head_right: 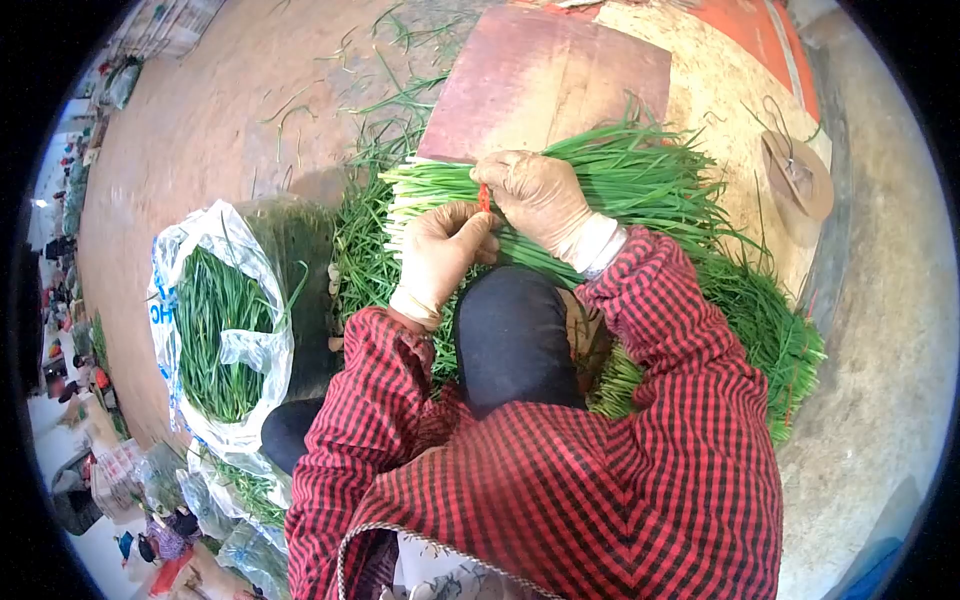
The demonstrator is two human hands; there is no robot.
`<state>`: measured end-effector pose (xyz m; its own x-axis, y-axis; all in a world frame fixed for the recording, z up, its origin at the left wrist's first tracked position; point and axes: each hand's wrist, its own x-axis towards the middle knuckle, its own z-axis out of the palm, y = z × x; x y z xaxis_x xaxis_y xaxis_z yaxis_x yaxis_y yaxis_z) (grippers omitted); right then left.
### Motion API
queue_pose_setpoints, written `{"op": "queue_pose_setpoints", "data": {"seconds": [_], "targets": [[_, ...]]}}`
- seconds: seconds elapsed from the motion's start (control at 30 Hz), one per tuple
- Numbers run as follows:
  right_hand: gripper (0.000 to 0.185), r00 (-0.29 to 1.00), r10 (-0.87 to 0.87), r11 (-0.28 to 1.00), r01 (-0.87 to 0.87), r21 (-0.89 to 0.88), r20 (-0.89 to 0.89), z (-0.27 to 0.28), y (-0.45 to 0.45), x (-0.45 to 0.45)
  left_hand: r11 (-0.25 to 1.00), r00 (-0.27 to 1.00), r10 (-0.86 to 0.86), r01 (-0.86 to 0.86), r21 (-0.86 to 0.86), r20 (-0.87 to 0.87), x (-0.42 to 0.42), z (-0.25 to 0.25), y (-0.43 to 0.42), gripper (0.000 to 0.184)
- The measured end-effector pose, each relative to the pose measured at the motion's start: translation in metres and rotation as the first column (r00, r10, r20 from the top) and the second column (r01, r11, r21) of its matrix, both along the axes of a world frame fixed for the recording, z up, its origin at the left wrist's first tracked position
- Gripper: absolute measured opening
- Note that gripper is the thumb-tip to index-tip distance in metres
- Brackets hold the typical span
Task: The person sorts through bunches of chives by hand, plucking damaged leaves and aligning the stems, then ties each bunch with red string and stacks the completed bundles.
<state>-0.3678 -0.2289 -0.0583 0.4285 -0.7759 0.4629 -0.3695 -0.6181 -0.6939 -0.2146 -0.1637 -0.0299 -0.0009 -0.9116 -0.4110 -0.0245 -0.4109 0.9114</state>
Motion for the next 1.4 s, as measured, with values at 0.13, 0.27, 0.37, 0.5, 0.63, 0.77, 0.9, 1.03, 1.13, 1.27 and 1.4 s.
{"op": "queue_pose_setpoints", "data": {"seconds": [0.13, 0.27, 0.37, 0.5, 0.63, 0.77, 0.9, 1.03, 1.13, 1.27, 1.4], "targets": [[0.026, 1.000, 0.016, 0.999, -0.016, 0.046, 0.004, -0.001, 0.000, -0.001, 0.998, 0.998, -0.040, 0.037, 0.055, 0.041, 0.001, 0.009, -0.006, 0.017], [0.026, 0.997, 0.045, 0.995, -0.039, 0.097, -0.059, 0.001, -0.003, -0.006, 0.994, 0.999, -0.030, 0.027, 0.102, 0.029, 0.001, 0.007, -0.012, 0.017], [0.028, 0.981, 0.147, 0.983, -0.131, 0.127, -0.124, 0.016, -0.007, -0.015, 0.990, 1.000, -0.014, 0.015, 0.141, -0.010, 0.000, 0.007, -0.017, 0.018], [0.036, 0.972, 0.183, 0.972, -0.156, 0.176, -0.148, 0.023, -0.009, -0.023, 0.992, 0.996, -0.023, 0.012, 0.125, 0.089, -0.005, 0.007, -0.020, 0.020], [0.021, 0.984, 0.142, 0.982, -0.126, 0.142, -0.111, 0.016, -0.008, -0.014, 0.993, 0.982, -0.077, 0.059, 0.107, 0.174, -0.007, 0.011, -0.022, 0.021], [0.011, 0.992, -0.033, 0.991, 0.048, 0.123, -0.121, 0.011, 0.002, -0.001, 0.993, 0.988, -0.090, 0.079, 0.084, 0.129, -0.003, 0.005, -0.018, 0.022], [0.009, 0.995, -0.101, 0.954, 0.093, 0.286, 0.015, 0.013, 0.004, -0.001, 0.978, 0.995, 0.040, -0.020, -0.209, 0.094, 0.003, 0.014, 0.007, 0.023], [0.012, 0.987, -0.097, 0.993, 0.088, -0.076, -0.130, 0.048, 0.016, 0.011, 0.550, 0.585, 0.377, 0.483, -0.682, 0.718, 0.020, 0.063, -0.037, 0.026], [0.008, 0.986, -0.066, 0.992, 0.082, -0.099, 0.154, 0.089, 0.010, 0.014, 0.719, 0.269, 0.267, 0.584, -0.377, 0.925, 0.046, 0.038, -0.060, 0.039], [0.005, 0.888, -0.171, 0.985, 0.143, 0.099, 0.427, 0.082, 0.009, 0.014, 0.730, 0.271, 0.341, 0.527, -0.435, 0.900, 0.038, 0.051, -0.052, 0.035], [0.008, 0.906, -0.275, 0.896, 0.120, 0.427, 0.322, 0.007, 0.013, 0.003, 0.802, 0.327, 0.297, 0.425, -0.420, 0.897, 0.025, -0.026, -0.032, 0.035]]}}
